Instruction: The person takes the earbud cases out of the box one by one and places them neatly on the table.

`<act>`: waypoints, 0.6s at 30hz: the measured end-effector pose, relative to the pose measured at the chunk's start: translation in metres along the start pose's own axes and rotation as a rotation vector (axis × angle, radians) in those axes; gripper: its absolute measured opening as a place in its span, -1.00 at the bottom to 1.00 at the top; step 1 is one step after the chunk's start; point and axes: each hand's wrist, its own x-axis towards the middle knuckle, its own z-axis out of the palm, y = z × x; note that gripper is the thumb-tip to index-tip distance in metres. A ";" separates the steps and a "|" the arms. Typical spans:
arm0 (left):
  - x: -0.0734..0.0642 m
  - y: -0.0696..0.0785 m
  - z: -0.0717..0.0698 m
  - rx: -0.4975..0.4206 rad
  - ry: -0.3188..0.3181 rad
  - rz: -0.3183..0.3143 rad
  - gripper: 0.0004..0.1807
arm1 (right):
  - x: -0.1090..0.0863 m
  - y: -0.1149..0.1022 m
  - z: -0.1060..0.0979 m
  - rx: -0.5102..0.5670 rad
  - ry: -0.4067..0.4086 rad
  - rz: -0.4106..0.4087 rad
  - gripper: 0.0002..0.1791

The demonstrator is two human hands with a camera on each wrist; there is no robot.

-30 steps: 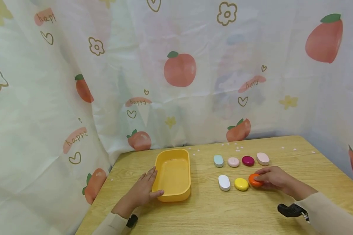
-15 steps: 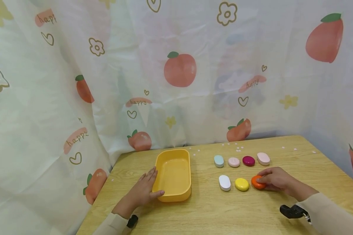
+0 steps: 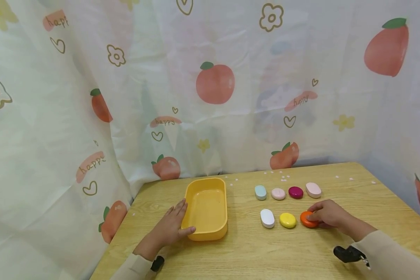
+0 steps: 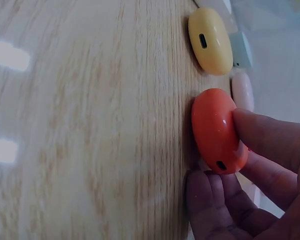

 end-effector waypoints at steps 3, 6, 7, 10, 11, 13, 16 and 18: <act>0.000 0.000 -0.001 -0.006 0.002 -0.004 0.08 | -0.001 -0.003 0.000 -0.026 0.005 -0.003 -0.51; 0.001 -0.001 0.000 -0.009 0.003 -0.010 0.08 | 0.000 -0.002 -0.001 -0.025 0.010 0.012 -0.52; 0.001 -0.001 0.000 -0.009 0.003 -0.011 0.09 | 0.000 -0.002 -0.001 -0.027 0.007 0.009 -0.53; 0.001 -0.001 0.001 -0.006 0.005 -0.007 0.09 | -0.001 0.000 -0.001 -0.029 0.005 0.013 -0.57; 0.002 -0.001 0.001 -0.006 0.007 -0.004 0.09 | -0.001 0.000 -0.001 -0.030 0.004 0.015 -0.57; 0.002 -0.001 0.001 0.000 0.012 0.003 0.08 | -0.001 0.000 -0.001 -0.031 0.007 0.025 -0.58; 0.001 0.000 0.000 0.001 0.011 0.007 0.08 | -0.001 0.000 0.000 -0.041 0.004 0.019 -0.58; 0.000 0.000 -0.001 0.007 0.013 0.010 0.09 | -0.001 -0.001 0.000 -0.048 0.007 0.014 -0.59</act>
